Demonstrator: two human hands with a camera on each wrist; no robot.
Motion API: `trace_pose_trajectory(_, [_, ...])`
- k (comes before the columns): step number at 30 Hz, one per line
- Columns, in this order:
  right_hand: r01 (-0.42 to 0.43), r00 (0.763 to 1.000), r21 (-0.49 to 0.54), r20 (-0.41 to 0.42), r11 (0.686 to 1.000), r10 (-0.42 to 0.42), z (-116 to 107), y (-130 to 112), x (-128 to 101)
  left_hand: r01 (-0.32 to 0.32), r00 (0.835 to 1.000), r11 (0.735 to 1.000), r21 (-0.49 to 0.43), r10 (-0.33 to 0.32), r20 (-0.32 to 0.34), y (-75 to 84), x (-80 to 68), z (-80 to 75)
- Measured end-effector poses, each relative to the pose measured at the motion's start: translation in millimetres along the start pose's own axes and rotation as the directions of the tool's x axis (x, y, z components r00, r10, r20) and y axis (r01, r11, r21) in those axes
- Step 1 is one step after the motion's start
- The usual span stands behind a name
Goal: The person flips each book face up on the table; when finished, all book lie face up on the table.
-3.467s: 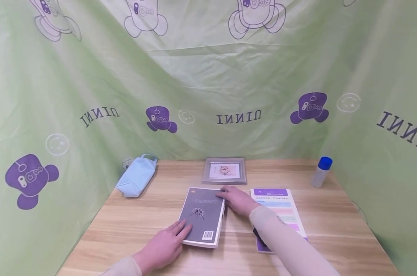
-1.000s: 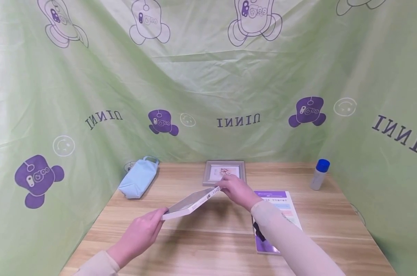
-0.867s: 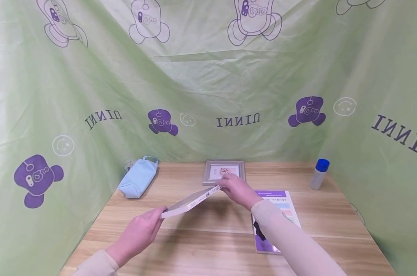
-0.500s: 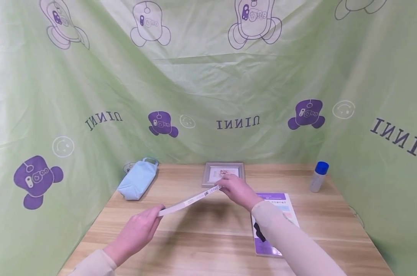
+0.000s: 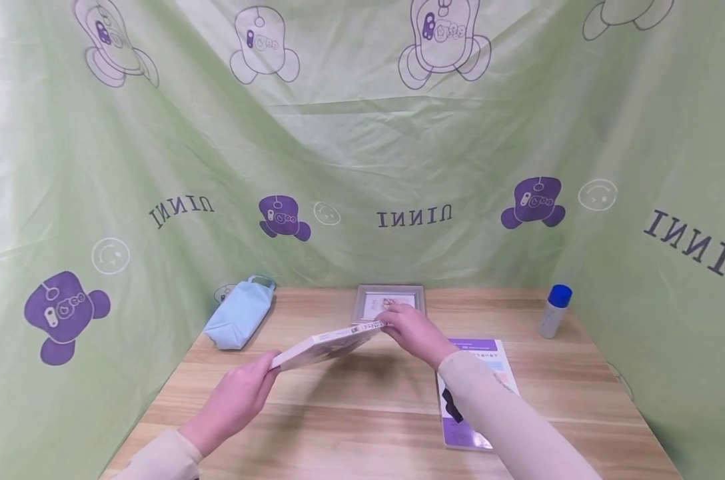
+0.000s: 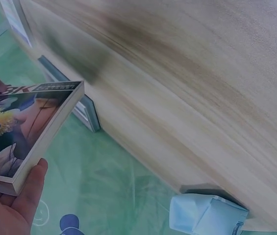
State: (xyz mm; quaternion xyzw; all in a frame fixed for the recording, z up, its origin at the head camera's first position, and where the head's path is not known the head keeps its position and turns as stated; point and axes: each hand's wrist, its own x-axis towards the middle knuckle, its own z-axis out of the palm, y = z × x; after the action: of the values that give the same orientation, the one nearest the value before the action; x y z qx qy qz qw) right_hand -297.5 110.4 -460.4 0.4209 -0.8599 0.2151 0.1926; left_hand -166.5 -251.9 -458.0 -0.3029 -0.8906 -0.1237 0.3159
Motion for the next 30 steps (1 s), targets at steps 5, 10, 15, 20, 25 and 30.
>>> trace_pose_trajectory(5, [-0.021, 1.0, 0.008, -0.005, 1.0, 0.021, 0, 0, 0, 0.013, 1.0, 1.0, -0.004, -0.013, -0.014, -2.0, 1.5, -0.6])
trace_pose_trajectory(10, [-0.036, 0.999, 0.023, -0.012, 0.999, 0.037, -2, -1, 2, 0.04, 0.999, 0.999, -0.011, -0.041, -0.011, -3.6, 4.5, -1.4])
trace_pose_trajectory(15, [-0.051, 0.999, 0.025, -0.001, 0.998, 0.051, -4, -1, 1, 0.054, 0.998, 0.998, -0.037, -0.055, -0.013, -5.0, 6.4, -0.4])
trace_pose_trajectory(20, [-0.058, 0.998, 0.044, -0.017, 0.997, 0.059, -6, -1, -1, 0.086, 0.996, 0.995, -0.056, -0.086, 0.009, -7.2, 8.7, 0.7])
trace_pose_trajectory(25, [-0.068, 0.997, 0.037, -0.021, 0.997, 0.069, -8, -2, 0, 0.12, 0.993, 0.992, -0.05, -0.119, 0.022, -8.3, 12.6, -1.9])
trace_pose_trajectory(30, [-0.078, 0.997, 0.033, -0.015, 0.996, 0.078, -7, -3, 3, 0.162, 0.987, 0.985, -0.055, -0.16, 0.026, -9.3, 12.7, -5.6])
